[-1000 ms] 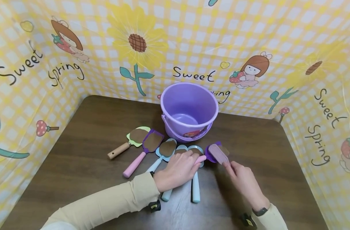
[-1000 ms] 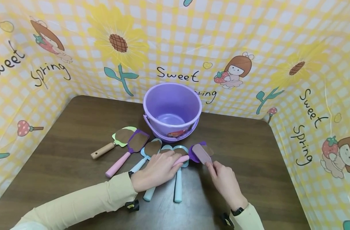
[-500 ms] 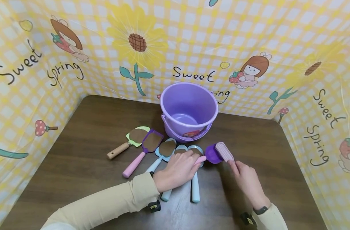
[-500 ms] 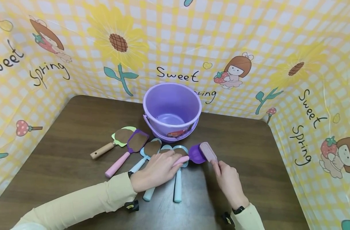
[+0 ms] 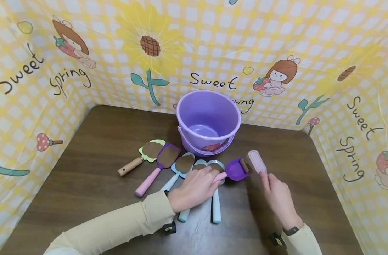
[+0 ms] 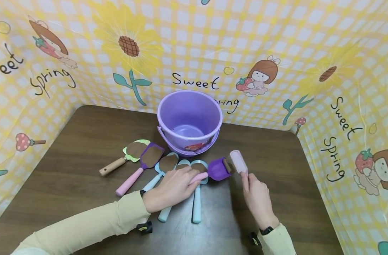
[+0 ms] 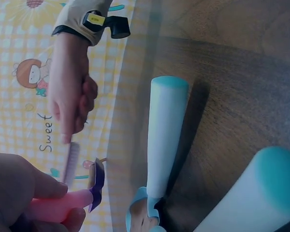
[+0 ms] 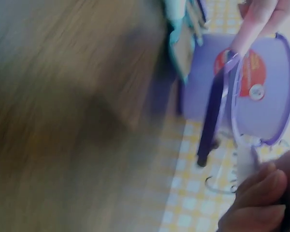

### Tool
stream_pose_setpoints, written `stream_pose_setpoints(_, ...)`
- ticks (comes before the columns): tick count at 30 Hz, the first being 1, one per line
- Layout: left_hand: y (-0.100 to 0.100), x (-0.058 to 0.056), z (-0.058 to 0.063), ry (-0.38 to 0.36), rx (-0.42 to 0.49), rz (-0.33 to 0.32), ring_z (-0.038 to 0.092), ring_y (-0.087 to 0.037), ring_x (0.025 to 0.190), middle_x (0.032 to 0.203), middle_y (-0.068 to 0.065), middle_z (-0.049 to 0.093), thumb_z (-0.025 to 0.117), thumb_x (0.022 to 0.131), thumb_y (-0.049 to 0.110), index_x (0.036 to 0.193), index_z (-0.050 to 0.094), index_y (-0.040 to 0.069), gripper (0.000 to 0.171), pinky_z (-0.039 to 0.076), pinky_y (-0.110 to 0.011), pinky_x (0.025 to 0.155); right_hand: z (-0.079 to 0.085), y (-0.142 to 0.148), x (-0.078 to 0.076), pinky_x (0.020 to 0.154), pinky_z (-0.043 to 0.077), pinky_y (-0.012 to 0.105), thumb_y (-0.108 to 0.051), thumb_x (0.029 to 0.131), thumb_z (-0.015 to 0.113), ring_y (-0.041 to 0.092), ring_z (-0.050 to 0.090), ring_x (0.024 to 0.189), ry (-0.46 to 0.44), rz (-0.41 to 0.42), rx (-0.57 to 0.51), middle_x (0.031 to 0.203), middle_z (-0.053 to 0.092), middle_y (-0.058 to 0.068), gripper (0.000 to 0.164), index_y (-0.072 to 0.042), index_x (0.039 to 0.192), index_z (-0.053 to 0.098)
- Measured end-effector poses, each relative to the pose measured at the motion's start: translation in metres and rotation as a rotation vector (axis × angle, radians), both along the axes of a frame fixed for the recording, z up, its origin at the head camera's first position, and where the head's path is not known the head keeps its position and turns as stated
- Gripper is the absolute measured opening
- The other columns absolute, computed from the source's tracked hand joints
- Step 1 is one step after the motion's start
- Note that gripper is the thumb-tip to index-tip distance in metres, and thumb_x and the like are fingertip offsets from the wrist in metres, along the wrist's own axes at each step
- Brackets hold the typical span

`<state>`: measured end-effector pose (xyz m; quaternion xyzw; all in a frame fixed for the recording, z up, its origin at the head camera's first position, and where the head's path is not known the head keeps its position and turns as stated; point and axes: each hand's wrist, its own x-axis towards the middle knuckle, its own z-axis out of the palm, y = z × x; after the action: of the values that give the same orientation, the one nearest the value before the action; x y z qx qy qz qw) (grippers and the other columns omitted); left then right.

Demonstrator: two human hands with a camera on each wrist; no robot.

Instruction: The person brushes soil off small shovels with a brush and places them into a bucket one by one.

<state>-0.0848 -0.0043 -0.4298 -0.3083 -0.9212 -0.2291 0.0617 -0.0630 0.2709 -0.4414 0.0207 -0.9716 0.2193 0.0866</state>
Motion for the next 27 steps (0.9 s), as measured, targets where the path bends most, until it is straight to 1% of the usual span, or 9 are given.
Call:
stream_pose_setpoints(2, 0.0, 0.0, -0.001, 0.001, -0.002, 0.002, 0.066, -0.024, 0.074, 0.089, -0.004, 0.065, 0.07, 0.1, 0.028, 0.1, 0.07, 0.01, 0.018, 0.051, -0.038, 0.059, 0.001, -0.006, 0.002, 0.051, 0.038, 0.038, -0.022, 0.109, 0.056, 0.022, 0.044, 0.054, 0.007, 0.059, 0.007, 0.061, 0.037, -0.001, 0.038, -0.009, 0.074, 0.046)
stream_pose_setpoints(5, 0.001, 0.001, 0.0, -0.003, -0.005, 0.002, 0.066, -0.024, 0.074, 0.089, -0.004, 0.065, 0.069, 0.101, 0.028, 0.101, 0.07, 0.009, 0.019, 0.051, -0.038, 0.059, -0.002, -0.013, 0.004, 0.049, 0.035, 0.034, -0.022, 0.108, 0.059, 0.017, 0.041, 0.053, -0.032, 0.123, 0.022, 0.061, 0.035, -0.004, 0.038, -0.011, 0.074, 0.045)
stream_pose_setpoints(8, 0.001, 0.0, 0.0, 0.0, -0.006, -0.002, 0.065, -0.024, 0.073, 0.089, -0.004, 0.065, 0.069, 0.101, 0.028, 0.102, 0.07, 0.009, 0.019, 0.051, -0.038, 0.059, -0.006, -0.013, 0.004, 0.049, 0.034, 0.033, -0.024, 0.108, 0.058, 0.017, 0.041, 0.053, -0.056, 0.102, 0.04, 0.06, 0.034, -0.004, 0.039, -0.012, 0.073, 0.045)
stream_pose_setpoints(11, 0.001, 0.0, 0.0, 0.009, -0.001, -0.008, 0.065, -0.024, 0.073, 0.089, -0.005, 0.065, 0.07, 0.1, 0.027, 0.103, 0.07, 0.008, 0.019, 0.052, -0.039, 0.059, -0.01, -0.006, 0.003, 0.05, 0.034, 0.036, -0.024, 0.109, 0.056, 0.021, 0.042, 0.053, -0.047, 0.059, 0.041, 0.06, 0.034, -0.002, 0.041, -0.011, 0.072, 0.044)
stream_pose_setpoints(14, 0.001, 0.0, -0.002, 0.019, 0.007, -0.011, 0.065, -0.024, 0.073, 0.089, -0.005, 0.066, 0.071, 0.1, 0.025, 0.102, 0.07, 0.008, 0.017, 0.052, -0.039, 0.059, -0.013, 0.001, 0.001, 0.051, 0.036, 0.038, -0.026, 0.11, 0.054, 0.023, 0.043, 0.054, -0.052, 0.035, 0.04, 0.06, 0.034, -0.002, 0.042, -0.011, 0.071, 0.043)
stream_pose_setpoints(18, 0.001, 0.0, -0.002, 0.016, 0.01, -0.014, 0.064, -0.023, 0.073, 0.088, -0.003, 0.065, 0.069, 0.1, 0.025, 0.101, 0.07, 0.009, 0.015, 0.051, -0.038, 0.059, -0.012, 0.005, 0.0, 0.053, 0.037, 0.038, -0.027, 0.111, 0.052, 0.024, 0.044, 0.056, -0.078, 0.01, 0.031, 0.061, 0.036, 0.0, 0.042, -0.01, 0.072, 0.045)
stream_pose_setpoints(21, 0.003, 0.0, -0.003, 0.006, 0.011, -0.014, 0.064, -0.023, 0.073, 0.088, -0.003, 0.064, 0.068, 0.101, 0.025, 0.102, 0.07, 0.01, 0.015, 0.05, -0.038, 0.059, -0.009, 0.005, 0.001, 0.053, 0.037, 0.037, -0.027, 0.11, 0.053, 0.024, 0.045, 0.056, -0.066, -0.005, 0.028, 0.062, 0.038, 0.0, 0.04, -0.009, 0.075, 0.048)
stream_pose_setpoints(24, 0.004, 0.0, -0.004, 0.002, 0.016, -0.008, 0.063, -0.023, 0.073, 0.088, -0.003, 0.064, 0.068, 0.101, 0.026, 0.101, 0.069, 0.01, 0.017, 0.05, -0.038, 0.059, -0.006, 0.001, 0.003, 0.051, 0.035, 0.035, -0.026, 0.11, 0.054, 0.021, 0.043, 0.055, -0.05, 0.02, 0.016, 0.061, 0.037, -0.001, 0.039, -0.009, 0.075, 0.048)
stream_pose_setpoints(27, 0.005, 0.0, -0.004, -0.001, 0.028, -0.004, 0.063, -0.023, 0.072, 0.088, -0.003, 0.064, 0.069, 0.101, 0.027, 0.101, 0.069, 0.009, 0.018, 0.051, -0.038, 0.059, -0.006, -0.006, 0.003, 0.05, 0.033, 0.031, -0.025, 0.108, 0.058, 0.016, 0.04, 0.052, -0.073, 0.105, 0.001, 0.061, 0.035, -0.004, 0.04, -0.012, 0.073, 0.046)
